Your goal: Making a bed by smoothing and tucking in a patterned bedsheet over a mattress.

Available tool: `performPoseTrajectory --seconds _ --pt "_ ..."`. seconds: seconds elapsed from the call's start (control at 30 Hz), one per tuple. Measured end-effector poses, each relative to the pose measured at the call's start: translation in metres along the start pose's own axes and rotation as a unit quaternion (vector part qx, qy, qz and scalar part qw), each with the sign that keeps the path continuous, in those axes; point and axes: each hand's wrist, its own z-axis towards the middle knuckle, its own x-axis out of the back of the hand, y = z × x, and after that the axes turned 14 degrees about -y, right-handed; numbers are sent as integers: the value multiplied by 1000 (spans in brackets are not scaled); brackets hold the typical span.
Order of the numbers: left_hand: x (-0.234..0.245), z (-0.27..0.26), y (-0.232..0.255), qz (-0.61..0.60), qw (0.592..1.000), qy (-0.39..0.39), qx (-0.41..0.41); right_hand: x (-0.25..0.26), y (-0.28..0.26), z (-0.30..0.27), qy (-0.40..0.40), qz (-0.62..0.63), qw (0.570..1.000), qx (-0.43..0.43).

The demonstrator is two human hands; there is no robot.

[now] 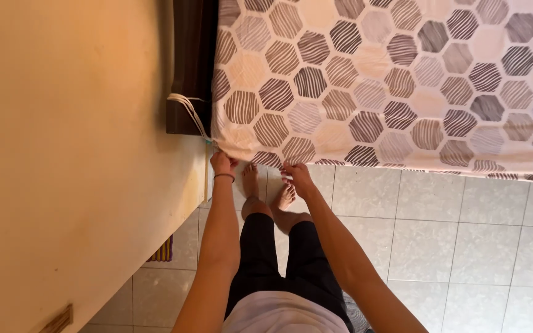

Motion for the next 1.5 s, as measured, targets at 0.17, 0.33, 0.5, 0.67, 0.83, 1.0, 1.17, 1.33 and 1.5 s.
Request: performPoseTrajectory --seconds 0.17,0.33,0.5,0.67,0.83,1.0,1.17,1.33,1.5 --pt "-9 -64 34 19 998 -59 -7 -14 -23 -30 -10 11 1000 17" --pt "-53 -115 92 37 990 -135 -33 -21 -46 -47 22 55 998 24" --pt "-137 -148 157 57 959 -269 -72 -31 -97 -80 11 121 989 84" --pt "-214 -161 205 86 939 -318 -103 -25 -145 -88 17 134 979 155" --pt "-286 -189 247 110 911 -370 -143 -23 -206 -114 -3 199 945 260" --pt "-345 -202 280 206 853 -420 -231 -31 -290 -164 22 160 931 329" --pt "-392 -218 291 276 780 -485 -282 -60 -364 -194 26 37 947 317" --pt "-411 -228 262 337 766 -479 -264 -87 -429 -165 12 -153 942 300" --pt "-410 -229 259 390 728 -520 -217 -104 -481 -110 63 -528 828 178"
